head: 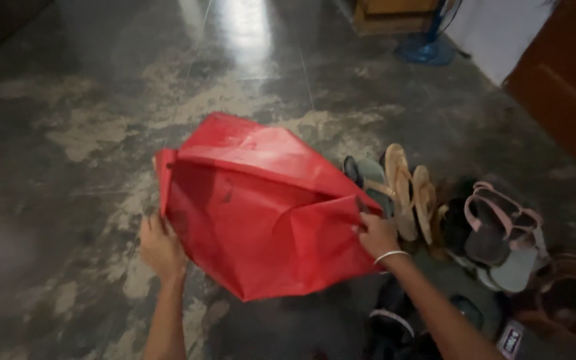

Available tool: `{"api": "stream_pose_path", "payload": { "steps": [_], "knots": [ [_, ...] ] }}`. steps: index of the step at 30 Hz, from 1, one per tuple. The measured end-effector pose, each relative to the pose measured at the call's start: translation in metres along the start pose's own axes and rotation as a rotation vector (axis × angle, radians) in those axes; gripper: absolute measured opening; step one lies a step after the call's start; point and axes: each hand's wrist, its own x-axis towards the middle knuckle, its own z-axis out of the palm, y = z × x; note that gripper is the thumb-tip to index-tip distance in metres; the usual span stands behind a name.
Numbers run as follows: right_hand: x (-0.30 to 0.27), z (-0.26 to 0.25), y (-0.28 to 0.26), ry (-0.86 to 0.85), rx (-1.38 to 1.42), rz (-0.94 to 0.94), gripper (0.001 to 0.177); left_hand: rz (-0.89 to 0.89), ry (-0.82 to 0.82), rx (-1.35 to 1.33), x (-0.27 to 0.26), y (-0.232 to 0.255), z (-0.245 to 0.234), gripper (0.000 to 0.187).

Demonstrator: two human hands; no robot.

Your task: The person scrubs the sole of a brown sandal with a dark cloth, repeatedly dipping the cloth into a metal bucket of water. After cleaning, the person places the sandal on the floor, unfolds a red mat, and lays it inside a shallow rectangular tray. Finally, the person places a pair of black sandals on the mat.

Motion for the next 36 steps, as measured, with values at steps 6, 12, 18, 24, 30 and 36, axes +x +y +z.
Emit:
{"api": "stream_pose_path", "payload": {
  "steps": [6,12,18,24,30,36],
  "knots": [
    [-0.006,0.022,0.056,-0.218,0.247,0.164,0.044,-0.202,-0.188,0.175,-0.044,-0.084,0.03,0.025],
    [-0.02,0.032,0.07,-0.289,0.279,0.289,0.06,-0.471,-0.146,0.458,-0.064,-0.095,0.031,0.092],
    [-0.021,0.035,0.071,-0.355,0.285,0.329,0.057,0.005,-0.082,0.339,-0.078,-0.011,0.03,0.075],
    [-0.024,0.041,0.079,-0.38,0.23,0.326,0.057,0.775,-0.291,-0.108,-0.071,0.134,0.122,0.05],
    [-0.033,0.05,0.091,-0.306,0.188,0.2,0.061,0.984,-0.458,0.064,-0.084,0.249,0.218,0.047],
    [-0.041,0.048,0.096,-0.369,0.246,0.287,0.063,0.929,-0.559,0.035,-0.069,0.245,0.228,0.021]
  ]
}}
